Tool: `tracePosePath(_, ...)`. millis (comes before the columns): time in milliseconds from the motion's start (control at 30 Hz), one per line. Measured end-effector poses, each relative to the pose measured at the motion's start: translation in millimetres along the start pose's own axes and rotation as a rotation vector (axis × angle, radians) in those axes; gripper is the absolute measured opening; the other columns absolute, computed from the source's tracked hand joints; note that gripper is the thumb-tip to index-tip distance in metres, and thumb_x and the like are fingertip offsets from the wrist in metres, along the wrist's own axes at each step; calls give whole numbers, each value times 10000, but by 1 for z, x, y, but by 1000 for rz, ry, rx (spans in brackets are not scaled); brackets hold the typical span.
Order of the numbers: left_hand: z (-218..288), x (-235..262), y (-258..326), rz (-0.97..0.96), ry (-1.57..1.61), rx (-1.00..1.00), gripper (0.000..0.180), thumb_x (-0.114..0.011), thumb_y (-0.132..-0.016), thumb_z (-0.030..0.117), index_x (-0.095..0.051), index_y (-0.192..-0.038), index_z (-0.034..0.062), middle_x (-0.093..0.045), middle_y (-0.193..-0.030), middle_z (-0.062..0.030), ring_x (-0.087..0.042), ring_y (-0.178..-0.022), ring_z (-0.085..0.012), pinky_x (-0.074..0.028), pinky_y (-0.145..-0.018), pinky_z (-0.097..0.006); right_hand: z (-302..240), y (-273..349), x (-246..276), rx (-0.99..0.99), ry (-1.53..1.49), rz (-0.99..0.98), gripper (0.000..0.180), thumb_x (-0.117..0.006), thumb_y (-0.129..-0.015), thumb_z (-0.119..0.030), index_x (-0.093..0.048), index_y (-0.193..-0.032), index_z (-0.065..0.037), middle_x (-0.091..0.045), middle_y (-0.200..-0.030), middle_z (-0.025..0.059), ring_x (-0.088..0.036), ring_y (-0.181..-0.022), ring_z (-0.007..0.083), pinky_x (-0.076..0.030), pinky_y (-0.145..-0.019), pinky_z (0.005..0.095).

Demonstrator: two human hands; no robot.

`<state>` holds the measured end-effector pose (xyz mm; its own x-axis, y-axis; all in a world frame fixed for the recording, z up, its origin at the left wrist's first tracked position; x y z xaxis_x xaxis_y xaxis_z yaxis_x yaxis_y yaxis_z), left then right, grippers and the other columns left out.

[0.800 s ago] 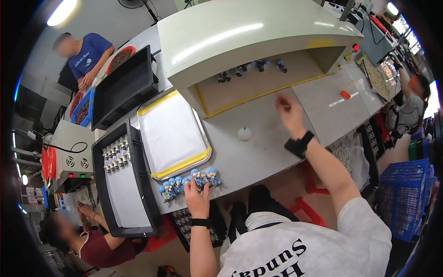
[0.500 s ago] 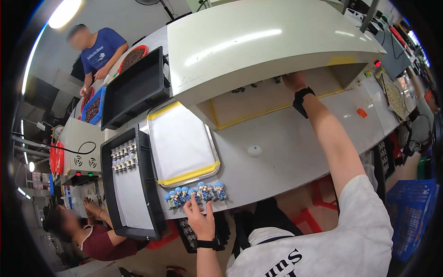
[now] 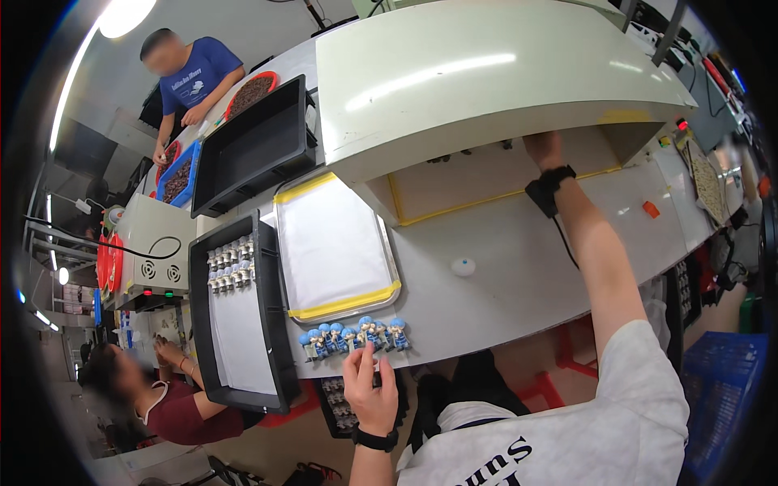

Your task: The person assembles small blue figurines at a workstation. They repeatedly pick up a figurine, apply a small amount of adhesive from a white bottle, and attach a small white component to the figurine's head. The completed figurines are placed in a row on the table.

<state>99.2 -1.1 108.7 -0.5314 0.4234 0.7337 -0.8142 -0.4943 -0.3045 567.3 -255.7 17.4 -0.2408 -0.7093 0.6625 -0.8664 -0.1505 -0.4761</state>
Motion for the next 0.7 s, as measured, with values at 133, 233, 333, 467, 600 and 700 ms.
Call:
tracePosePath(133, 25, -12, -14, -80, 315, 1, 237, -595, -812, -56, -612, -1048, -62, -620, -916, -132, -619, -762, -175, -491, -679, -255, -81, 96, 56, -420, -876, -123, 521, -644, -807, -20, -456, -1292, -33, -590, -931, 81, -578, -782, 128, -506, -670, 292)
tracePosePath(233, 50, -32, -17, -234, 463, -121, 239, -609, -817, -28, -608, -1055, -47, -612, -967, -156, -625, -775, -228, -498, -696, -289, -177, 172, 78, -436, -1096, -336, 629, -636, -828, -9, -344, -1384, -52, -551, -961, 44, -563, -842, 125, -525, -735, 292)
tracePosePath(333, 68, -42, -13, -327, 629, -158, 249, -597, -833, -34, -604, -1080, -58, -612, -1004, -146, -622, -864, -202, -501, -716, -250, -237, 241, 78, -506, -1236, -443, 591, -644, -824, 10, -390, -1355, -49, -522, -1043, 44, -537, -939, 117, -535, -802, 302)
tracePosePath(467, 35, -35, 2, -404, 790, 16, 273, -638, -828, 6, -607, -1092, -56, -591, -1072, -136, -609, -919, -176, -520, -751, -245, -276, 298, 56, -549, -1251, -436, 589, -648, -825, 4, -395, -1354, -50, -527, -1049, 48, -542, -979, 120, -503, -842, 261)
tracePosePath(600, -12, -31, 23, -419, 910, 127, 272, -689, -794, 47, -639, -1049, -36, -608, -1036, -112, -617, -854, -143, -530, -693, -244, -300, 339, 36, -722, -1330, -547, 544, -603, -870, -33, -381, -1366, -58, -534, -1078, 46, -547, -980, 110, -485, -856, 248)
tracePosePath(700, -37, -28, 34, -443, 881, 167, 245, -690, -794, 61, -658, -1022, -22, -627, -1003, -100, -628, -797, -129, -528, -645, -239, -309, 364, 29, -875, -1316, -623, 505, -561, -905, -66, -372, -1373, -66, -539, -1095, 42, -549, -976, 97, -486, -846, 249)
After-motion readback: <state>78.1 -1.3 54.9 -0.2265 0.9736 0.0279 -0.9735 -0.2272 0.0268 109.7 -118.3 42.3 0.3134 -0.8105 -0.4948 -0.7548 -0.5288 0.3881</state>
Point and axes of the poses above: each hand's wrist, its own y-axis away from the middle knuckle, its own x-axis out of the back of the hand, z = x × y, the point moved 10 cm from there along -y, towards the middle knuckle
